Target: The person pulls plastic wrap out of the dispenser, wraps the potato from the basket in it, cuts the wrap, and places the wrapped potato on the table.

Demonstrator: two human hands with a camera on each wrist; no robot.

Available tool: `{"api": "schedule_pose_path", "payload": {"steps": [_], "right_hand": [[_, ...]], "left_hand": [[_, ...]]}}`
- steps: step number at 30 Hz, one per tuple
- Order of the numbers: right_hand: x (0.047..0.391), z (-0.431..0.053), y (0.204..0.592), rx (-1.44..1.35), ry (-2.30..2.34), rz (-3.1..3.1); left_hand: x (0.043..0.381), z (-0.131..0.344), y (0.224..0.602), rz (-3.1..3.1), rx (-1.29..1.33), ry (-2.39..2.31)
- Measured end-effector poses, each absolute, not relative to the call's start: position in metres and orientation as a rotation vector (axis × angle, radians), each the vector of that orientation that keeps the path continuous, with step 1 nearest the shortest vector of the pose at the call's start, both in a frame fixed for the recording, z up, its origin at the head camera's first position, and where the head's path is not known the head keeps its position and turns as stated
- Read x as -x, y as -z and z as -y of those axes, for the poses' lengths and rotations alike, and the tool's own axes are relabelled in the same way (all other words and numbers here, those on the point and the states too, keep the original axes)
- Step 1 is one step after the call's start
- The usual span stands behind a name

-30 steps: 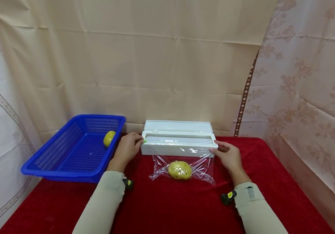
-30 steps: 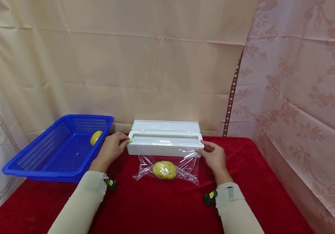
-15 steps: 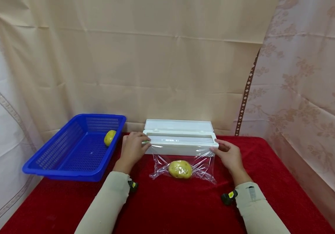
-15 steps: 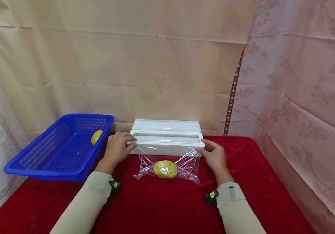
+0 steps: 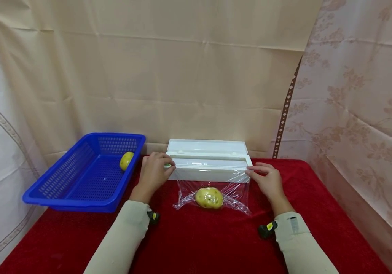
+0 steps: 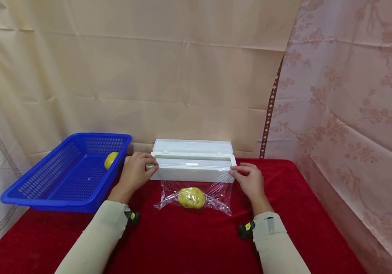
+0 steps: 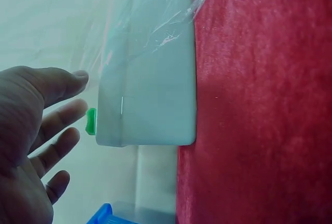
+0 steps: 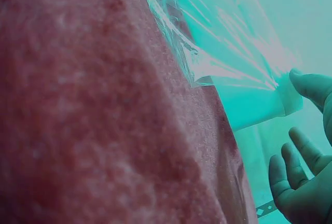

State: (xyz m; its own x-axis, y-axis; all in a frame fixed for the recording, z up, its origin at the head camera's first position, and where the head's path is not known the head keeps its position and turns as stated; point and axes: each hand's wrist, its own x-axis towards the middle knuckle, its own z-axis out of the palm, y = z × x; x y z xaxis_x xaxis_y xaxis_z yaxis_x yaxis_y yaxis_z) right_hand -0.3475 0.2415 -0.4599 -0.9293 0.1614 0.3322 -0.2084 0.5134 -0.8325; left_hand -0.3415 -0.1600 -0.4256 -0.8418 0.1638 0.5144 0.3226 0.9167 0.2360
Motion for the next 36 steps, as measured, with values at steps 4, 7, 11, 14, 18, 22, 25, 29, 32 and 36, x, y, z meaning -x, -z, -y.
{"api": "schedule_pose_path", "payload": {"steps": [4, 7, 11, 14, 18, 22, 25, 29, 32, 36], "right_hand": [[0.346, -0.244, 0.456, -0.074, -1.352, 2.409], [0.344, -0.246, 0.452, -0.120, -1.332, 2.430], [0.338, -0.249, 0.443, -0.175, -1.330, 2.471], [0.332, -0.251, 0.434, -0.195, -1.341, 2.514], [0.325, -0.255, 0.424, -0.245, -1.317, 2.569], [0.315, -0.262, 0.419, -0.331, -1.293, 2.599], [0.306, -0.266, 0.418, -0.417, -1.320, 2.602], [0.294, -0.271, 0.419, -0.529, -1.336, 2.604], [0.285, -0.274, 0.421, -0.587, -1.311, 2.626], [0.277, -0.276, 0.425, -0.647, -1.287, 2.687]], "left_hand": [[0.341, 0.160, 0.424, 2.588, 0.343, 0.472], [0.338, 0.162, 0.422, 2.599, 0.345, 0.511], [0.335, 0.166, 0.422, 2.614, 0.364, 0.535], [0.333, 0.168, 0.424, 2.625, 0.382, 0.542], [0.327, 0.168, 0.422, 2.645, 0.406, 0.556], [0.317, 0.167, 0.418, 2.664, 0.428, 0.563], [0.307, 0.168, 0.415, 2.677, 0.445, 0.574], [0.294, 0.172, 0.412, 2.686, 0.488, 0.596], [0.285, 0.177, 0.413, 2.692, 0.511, 0.584], [0.273, 0.180, 0.414, 2.696, 0.538, 0.517]]}}
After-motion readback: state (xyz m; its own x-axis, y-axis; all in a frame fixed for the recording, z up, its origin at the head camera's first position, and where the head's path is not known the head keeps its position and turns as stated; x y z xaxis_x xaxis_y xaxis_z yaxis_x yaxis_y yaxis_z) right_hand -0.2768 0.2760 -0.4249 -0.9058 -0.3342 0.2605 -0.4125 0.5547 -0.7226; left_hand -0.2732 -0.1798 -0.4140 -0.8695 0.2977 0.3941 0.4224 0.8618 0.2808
